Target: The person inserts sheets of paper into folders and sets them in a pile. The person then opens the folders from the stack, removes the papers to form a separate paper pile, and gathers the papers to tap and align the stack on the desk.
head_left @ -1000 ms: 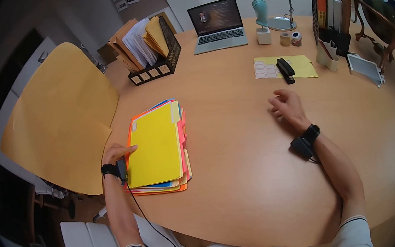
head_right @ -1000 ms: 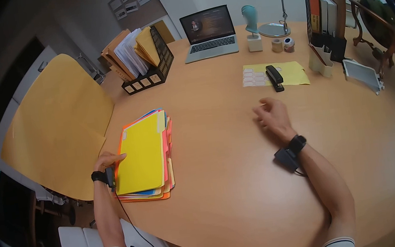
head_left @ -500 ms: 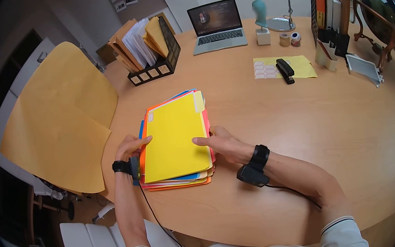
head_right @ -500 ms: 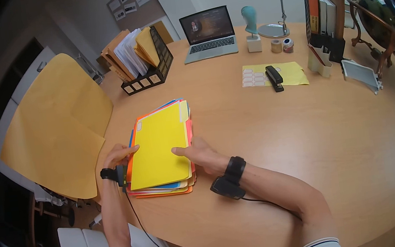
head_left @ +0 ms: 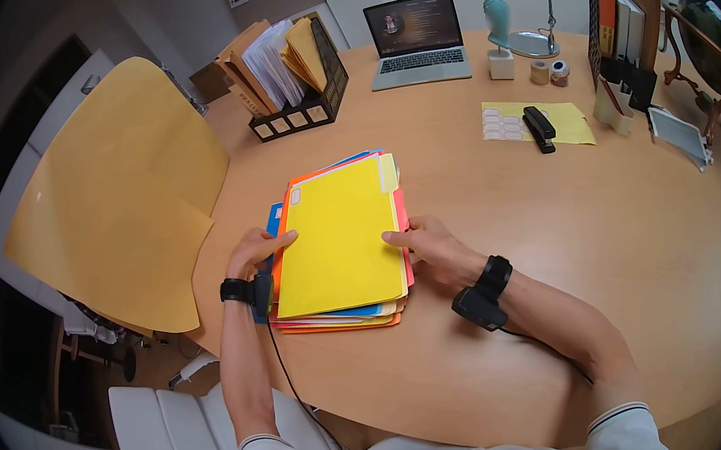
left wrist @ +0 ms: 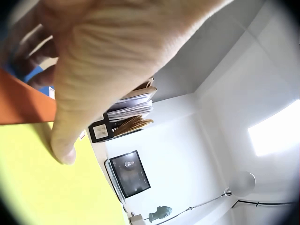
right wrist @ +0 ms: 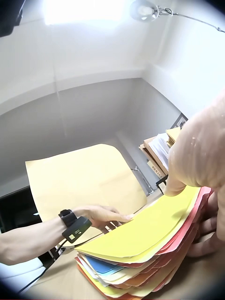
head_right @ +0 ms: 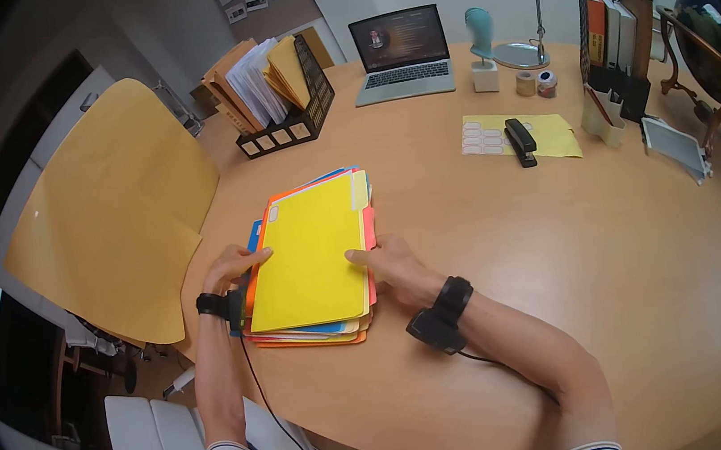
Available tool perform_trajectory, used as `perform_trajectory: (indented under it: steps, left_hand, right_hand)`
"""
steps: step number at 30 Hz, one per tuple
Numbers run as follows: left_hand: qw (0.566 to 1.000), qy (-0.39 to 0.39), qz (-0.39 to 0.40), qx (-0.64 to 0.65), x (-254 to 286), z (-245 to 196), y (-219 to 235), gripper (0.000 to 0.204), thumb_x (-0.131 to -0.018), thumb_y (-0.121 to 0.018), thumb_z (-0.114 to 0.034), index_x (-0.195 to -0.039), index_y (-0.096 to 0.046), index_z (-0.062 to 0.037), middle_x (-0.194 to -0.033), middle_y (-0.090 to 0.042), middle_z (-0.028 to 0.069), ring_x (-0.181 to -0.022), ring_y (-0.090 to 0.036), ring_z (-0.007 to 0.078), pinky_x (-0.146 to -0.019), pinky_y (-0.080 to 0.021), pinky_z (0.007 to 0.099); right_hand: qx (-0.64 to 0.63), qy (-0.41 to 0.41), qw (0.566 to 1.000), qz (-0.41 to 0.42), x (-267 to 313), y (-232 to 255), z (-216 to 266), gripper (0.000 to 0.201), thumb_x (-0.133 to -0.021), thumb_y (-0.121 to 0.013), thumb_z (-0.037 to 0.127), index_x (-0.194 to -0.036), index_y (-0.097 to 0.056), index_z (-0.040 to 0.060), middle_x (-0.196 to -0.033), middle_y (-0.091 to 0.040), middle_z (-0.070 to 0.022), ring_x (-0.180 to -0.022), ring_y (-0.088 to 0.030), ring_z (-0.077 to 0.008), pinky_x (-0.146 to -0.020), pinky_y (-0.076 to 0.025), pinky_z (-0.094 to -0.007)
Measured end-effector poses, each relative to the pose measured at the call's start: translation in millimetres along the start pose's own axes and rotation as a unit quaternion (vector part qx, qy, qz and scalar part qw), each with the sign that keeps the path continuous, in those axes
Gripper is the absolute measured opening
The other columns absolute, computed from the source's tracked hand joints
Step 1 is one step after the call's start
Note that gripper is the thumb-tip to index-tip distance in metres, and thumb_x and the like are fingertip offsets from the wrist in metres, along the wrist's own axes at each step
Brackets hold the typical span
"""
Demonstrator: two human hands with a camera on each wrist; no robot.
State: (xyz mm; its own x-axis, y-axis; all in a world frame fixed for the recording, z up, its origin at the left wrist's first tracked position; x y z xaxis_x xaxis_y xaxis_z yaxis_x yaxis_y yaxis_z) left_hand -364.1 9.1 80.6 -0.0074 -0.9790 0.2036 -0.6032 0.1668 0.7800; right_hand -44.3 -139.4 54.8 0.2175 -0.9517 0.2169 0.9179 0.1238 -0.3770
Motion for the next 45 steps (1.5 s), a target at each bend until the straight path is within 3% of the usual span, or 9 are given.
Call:
perform_trajectory:
  steps: [15, 17, 25, 27, 29, 34, 36, 39, 45]
  left_hand:
    - [0.998, 0.063, -0.003, -0.007, -15.6, 15.4, 8.9, 0.068, -0.084, -0.078, -0.056, -0.09, -0.068, 0.0115, -0.077, -0.07, 0.0149, -0.064, -0.068, 0.0202, -0.055, -0.051, 0.0358]
    - [0.999, 0.054, 0.005, 0.009, -8.8, 13.5, 10.1, 0.067, -0.084, -0.078, -0.056, -0.09, -0.069, 0.0099, -0.076, -0.069, 0.0143, -0.062, -0.066, 0.0187, -0.052, -0.049, 0.0349]
    - [0.963, 0.062, 0.046, 0.257, 7.3, 14.8, -4.2, 0.051, -0.083, -0.086, -0.023, -0.114, -0.065, 0.0112, -0.099, -0.074, 0.0179, -0.078, -0.073, 0.0212, -0.065, -0.058, 0.0326]
    - [0.92, 0.034, 0.084, 0.381, 20.4, 5.5, -13.8, 0.046, -0.085, -0.082, -0.01, -0.121, -0.062, 0.009, -0.109, -0.073, 0.018, -0.089, -0.074, 0.0231, -0.076, -0.06, 0.0331]
    - [0.912, 0.003, 0.082, 0.402, 13.8, 9.8, -33.9, 0.044, -0.085, -0.081, -0.008, -0.122, -0.063, 0.0078, -0.111, -0.072, 0.0173, -0.092, -0.073, 0.0233, -0.078, -0.06, 0.0333]
    - [0.884, -0.069, 0.062, 0.457, 7.3, -12.5, -73.5, 0.04, -0.084, -0.081, -0.002, -0.12, -0.064, 0.0059, -0.114, -0.072, 0.0163, -0.095, -0.073, 0.0244, -0.081, -0.06, 0.0345]
    - [0.866, -0.124, 0.006, 0.484, 6.6, -27.2, -77.2, 0.04, -0.084, -0.079, -0.002, -0.12, -0.061, 0.0064, -0.113, -0.071, 0.0149, -0.095, -0.072, 0.0222, -0.082, -0.059, 0.0334]
    - [0.86, -0.213, -0.057, 0.46, 6.7, -52.0, -76.9, 0.038, -0.085, -0.078, -0.002, -0.119, -0.06, 0.0053, -0.113, -0.071, 0.0137, -0.096, -0.07, 0.0203, -0.085, -0.057, 0.032]
    - [0.845, -0.372, -0.15, 0.353, 35.9, -115.2, -74.0, 0.047, -0.089, -0.075, -0.007, -0.128, -0.052, 0.003, -0.118, -0.063, 0.0117, -0.108, -0.063, 0.0225, -0.095, -0.051, 0.035]
  right_hand:
    - [0.03, -0.011, 0.999, 0.022, -22.8, -35.1, -8.8, 0.049, -0.097, -0.068, 0.025, -0.13, -0.054, -0.0074, -0.117, -0.064, -0.0149, -0.101, -0.062, -0.02, -0.077, -0.052, -0.0345]
    - [0.086, 0.007, 0.996, 0.014, -26.2, -44.2, -4.5, 0.049, -0.095, -0.068, 0.014, -0.137, -0.051, -0.0057, -0.133, -0.062, -0.0177, -0.125, -0.059, -0.0254, -0.106, -0.046, -0.0368]
    - [0.11, 0.111, 0.988, -0.007, -48.3, -32.6, -30.1, 0.057, -0.092, -0.07, 0.016, -0.139, -0.046, -0.0055, -0.139, -0.056, -0.0209, -0.131, -0.053, -0.0285, -0.109, -0.043, -0.0395]
    - [0.134, 0.172, 0.976, -0.026, -52.2, -26.2, -29.4, 0.061, -0.09, -0.072, 0.021, -0.138, -0.046, -0.006, -0.139, -0.054, -0.0237, -0.134, -0.05, -0.0325, -0.11, -0.041, -0.042]
    - [0.422, 0.148, 0.881, -0.157, -64.1, -8.3, -26.5, 0.076, -0.084, -0.077, 0.034, -0.141, -0.044, -0.0053, -0.138, -0.051, -0.0284, -0.137, -0.041, -0.0424, -0.114, -0.036, -0.0466]
    - [0.383, 0.25, 0.853, -0.252, -65.3, 32.2, -18.9, 0.079, -0.081, -0.08, 0.033, -0.14, -0.044, -0.006, -0.13, -0.055, -0.0304, -0.131, -0.048, -0.0434, -0.111, -0.04, -0.0481]
    - [0.007, 0.271, 0.96, -0.069, -48.9, 31.0, 1.5, 0.075, -0.083, -0.08, 0.02, -0.142, -0.043, -0.0064, -0.129, -0.059, -0.0253, -0.12, -0.061, -0.0334, -0.101, -0.051, -0.0426]
    - [-0.019, 0.134, 0.981, -0.138, -45.8, 50.6, 18.0, 0.08, -0.083, -0.08, 0.011, -0.149, -0.038, -0.0021, -0.133, -0.06, -0.0168, -0.11, -0.067, -0.0239, -0.093, -0.056, -0.0357]
    - [-0.002, 0.264, 0.963, -0.056, -23.0, 69.6, 48.1, 0.078, -0.083, -0.083, 0.015, -0.147, -0.042, -0.0007, -0.131, -0.064, -0.0126, -0.113, -0.064, -0.0207, -0.097, -0.053, -0.0339]
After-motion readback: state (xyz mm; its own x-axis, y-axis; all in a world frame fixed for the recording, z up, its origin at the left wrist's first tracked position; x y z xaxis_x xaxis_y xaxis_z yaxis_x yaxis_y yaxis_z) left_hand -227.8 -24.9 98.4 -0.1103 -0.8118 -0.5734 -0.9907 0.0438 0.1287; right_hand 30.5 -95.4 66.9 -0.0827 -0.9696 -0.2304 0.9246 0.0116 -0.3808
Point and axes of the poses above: each hand's wrist, its own x-axis away from the middle knuckle, its own y-axis out of the back of the hand, z = x × y, the point moved 2 cm from there along -x, towards the middle knuckle
